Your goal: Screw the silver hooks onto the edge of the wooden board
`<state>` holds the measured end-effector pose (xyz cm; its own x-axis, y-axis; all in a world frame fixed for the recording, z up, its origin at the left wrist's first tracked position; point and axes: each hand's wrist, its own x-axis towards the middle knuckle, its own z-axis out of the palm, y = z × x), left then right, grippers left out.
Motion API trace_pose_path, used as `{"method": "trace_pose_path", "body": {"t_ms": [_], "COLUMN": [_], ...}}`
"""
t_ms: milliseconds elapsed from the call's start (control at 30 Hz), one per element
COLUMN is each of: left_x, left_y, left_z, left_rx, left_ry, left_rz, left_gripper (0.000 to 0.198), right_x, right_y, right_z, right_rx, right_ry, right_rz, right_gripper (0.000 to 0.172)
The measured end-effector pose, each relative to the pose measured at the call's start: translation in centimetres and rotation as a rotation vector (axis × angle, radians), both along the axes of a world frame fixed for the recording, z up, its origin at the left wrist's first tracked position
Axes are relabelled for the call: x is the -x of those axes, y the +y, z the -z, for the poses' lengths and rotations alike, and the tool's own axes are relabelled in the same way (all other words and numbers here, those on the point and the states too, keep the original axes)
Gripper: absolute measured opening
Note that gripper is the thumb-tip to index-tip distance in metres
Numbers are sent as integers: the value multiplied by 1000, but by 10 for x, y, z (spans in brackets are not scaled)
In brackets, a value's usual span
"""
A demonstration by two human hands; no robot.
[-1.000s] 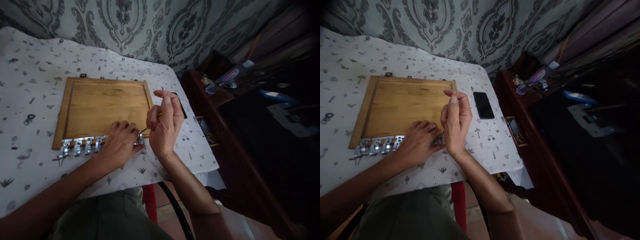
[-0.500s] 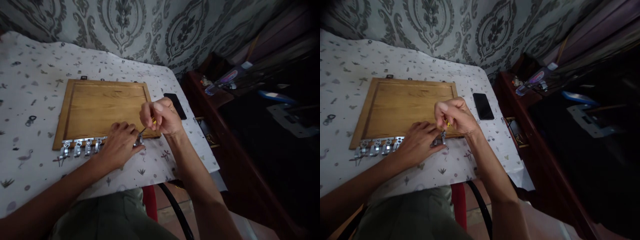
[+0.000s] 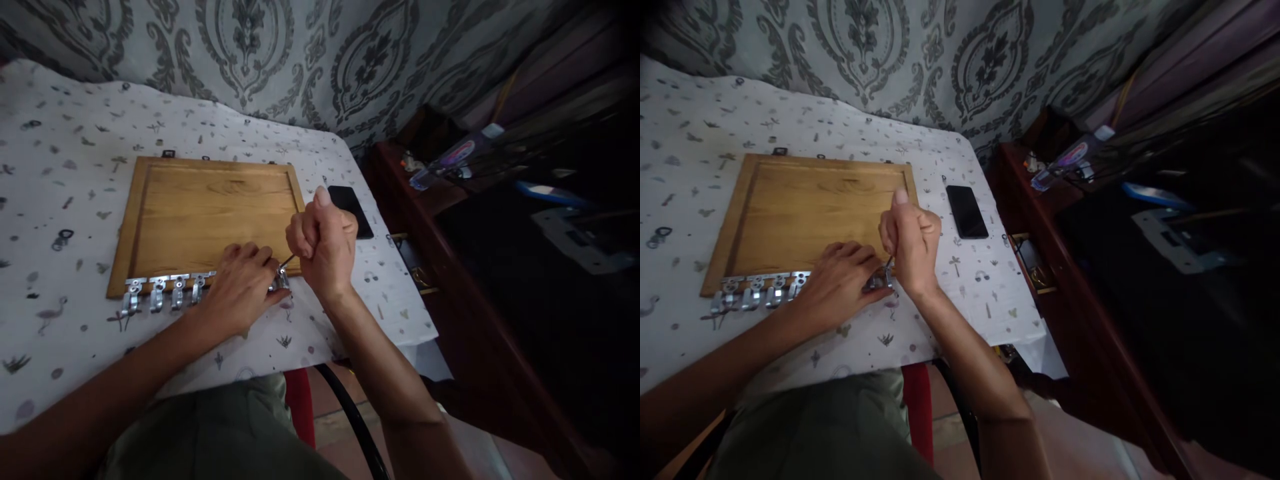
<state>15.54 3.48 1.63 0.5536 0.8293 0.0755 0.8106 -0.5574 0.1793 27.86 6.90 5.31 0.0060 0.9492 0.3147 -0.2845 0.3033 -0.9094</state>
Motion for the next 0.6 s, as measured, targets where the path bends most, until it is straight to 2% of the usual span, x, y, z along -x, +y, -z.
{"method": "trace_pose_path", "body": {"t_ms": [167,300,433,600], "left_x": [1,2,2,1], "left_y": [1,0,-1,0], "left_z": [3,4,2,0], "left_rx": [-20,-37,-35,2], "left_ry": [-2,-1,0,12], "left_rz": [5,11,7,0], "left_gripper": [36,39,38,38], "right_x": [6,9,7,-5], "right_y": [-6,-10,-11,-9], "right_z": [5,8,8,3], "right_rx": [-47,-81,-72,7], "right_ry": [42,3,7,-16], "right_rz": [256,317,293,134], "right_gripper": [61,59,59,56]}}
